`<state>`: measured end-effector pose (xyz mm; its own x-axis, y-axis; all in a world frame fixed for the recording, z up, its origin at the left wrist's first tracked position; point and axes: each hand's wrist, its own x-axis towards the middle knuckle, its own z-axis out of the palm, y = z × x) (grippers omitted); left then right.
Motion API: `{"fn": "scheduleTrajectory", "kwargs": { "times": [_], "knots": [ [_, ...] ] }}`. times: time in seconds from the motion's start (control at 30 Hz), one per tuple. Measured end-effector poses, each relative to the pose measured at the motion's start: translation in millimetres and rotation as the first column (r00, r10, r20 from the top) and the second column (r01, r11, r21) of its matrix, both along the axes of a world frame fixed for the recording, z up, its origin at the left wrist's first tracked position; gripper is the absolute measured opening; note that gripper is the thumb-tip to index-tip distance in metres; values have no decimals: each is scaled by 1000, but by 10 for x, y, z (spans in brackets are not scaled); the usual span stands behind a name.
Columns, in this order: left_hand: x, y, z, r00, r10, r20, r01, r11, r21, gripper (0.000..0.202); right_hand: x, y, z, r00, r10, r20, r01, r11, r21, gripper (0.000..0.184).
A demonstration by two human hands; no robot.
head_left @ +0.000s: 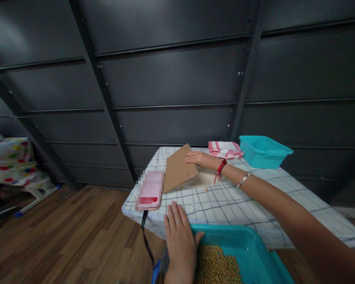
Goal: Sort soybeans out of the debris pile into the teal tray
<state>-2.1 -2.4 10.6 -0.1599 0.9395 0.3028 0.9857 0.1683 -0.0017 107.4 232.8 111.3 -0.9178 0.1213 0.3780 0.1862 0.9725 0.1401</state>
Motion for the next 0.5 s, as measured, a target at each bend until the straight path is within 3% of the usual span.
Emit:
{"fn": "scheduleTrajectory", "kwargs": {
  "times": [0.17,0.5],
  "knots": [
    [-12,-6,9,1000,-7,-11,7,1000,11,81,67,18,67,1000,-4,-21,4,1000,5,26],
    [22,-9,6,1000,-17,14,16,999,36,80,-154,-68,47,999,-26,-48,27,999,27,25]
  ]
}}
